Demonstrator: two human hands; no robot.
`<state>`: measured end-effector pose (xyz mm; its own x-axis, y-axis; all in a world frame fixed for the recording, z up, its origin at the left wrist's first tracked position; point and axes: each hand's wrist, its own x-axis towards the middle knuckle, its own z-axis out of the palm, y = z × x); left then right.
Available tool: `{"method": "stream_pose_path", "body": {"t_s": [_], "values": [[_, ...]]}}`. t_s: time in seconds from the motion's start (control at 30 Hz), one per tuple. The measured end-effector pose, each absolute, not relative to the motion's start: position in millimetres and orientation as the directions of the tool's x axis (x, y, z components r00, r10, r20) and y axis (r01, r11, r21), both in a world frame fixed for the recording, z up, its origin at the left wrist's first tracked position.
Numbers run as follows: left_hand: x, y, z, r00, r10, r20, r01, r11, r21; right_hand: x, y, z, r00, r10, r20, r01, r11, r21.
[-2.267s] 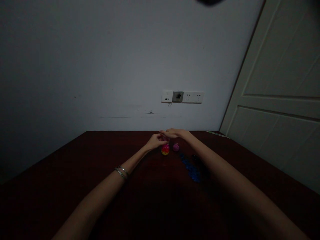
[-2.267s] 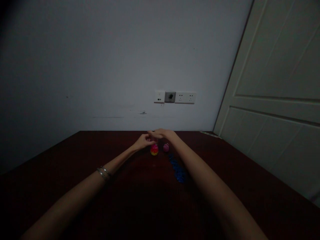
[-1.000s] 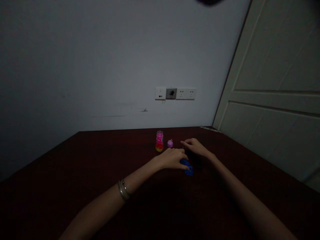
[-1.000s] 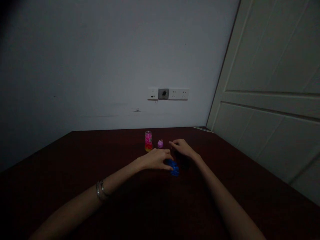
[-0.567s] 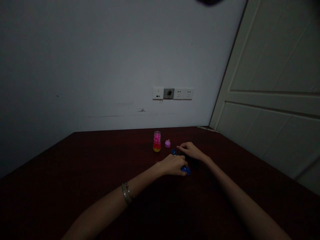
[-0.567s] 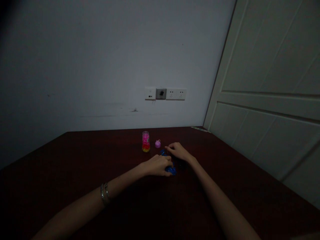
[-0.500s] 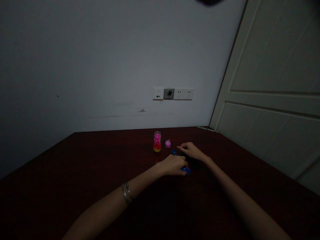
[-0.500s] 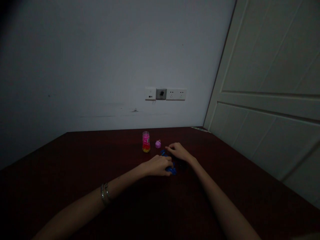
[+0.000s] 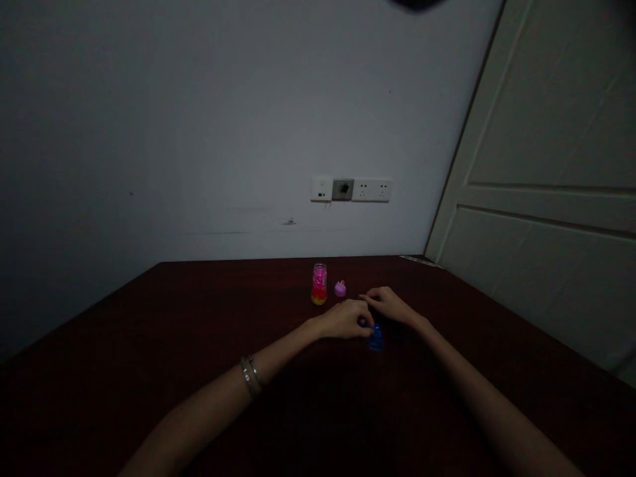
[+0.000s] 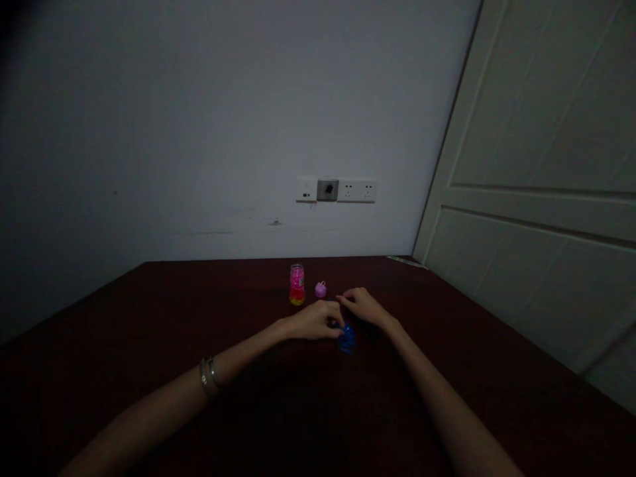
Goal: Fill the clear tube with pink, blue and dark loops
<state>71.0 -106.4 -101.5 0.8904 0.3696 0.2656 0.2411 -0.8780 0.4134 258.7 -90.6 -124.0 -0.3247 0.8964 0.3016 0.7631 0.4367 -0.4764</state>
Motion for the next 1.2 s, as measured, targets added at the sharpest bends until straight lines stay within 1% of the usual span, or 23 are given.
{"method": "stream_pose_path", "body": {"t_s": [0.1,0.23,0.33,0.4,0.57,0.73,1.2], "values": [[65,-97,-79,0.842,0.400,0.362,0.213,-0.863,0.459,259,-91,-123,-0.320,0.901,0.291,0.757,0.428,-0.494],[45,-77,-29,0.722,0.524,0.453,0.263,-0.812,0.521,259,-92,-122,-0.315,0.902,0.296,0.761,0.426,-0.489],[25,-54,0,0.649,0.587,0.485,0.304,-0.784,0.542,257,-93,-121,-0.317,0.898,0.304,0.767,0.432,-0.475],[13,-37,7,0.623,0.631,0.463,0.349,-0.753,0.557,257,-93,-121,-0.314,0.901,0.299,0.765,0.427,-0.483],[-4,-7,-6,0.627,0.681,0.379,0.419,-0.704,0.573,256,-94,-121,-0.310,0.907,0.286,0.759,0.417,-0.500],[-7,2,-20,0.622,0.715,0.320,0.480,-0.671,0.566,257,-93,-122,-0.318,0.905,0.281,0.756,0.421,-0.502],[-7,9,-27,0.694,0.678,0.243,0.484,-0.689,0.539,255,-95,-120,-0.323,0.898,0.300,0.774,0.433,-0.461]]}}
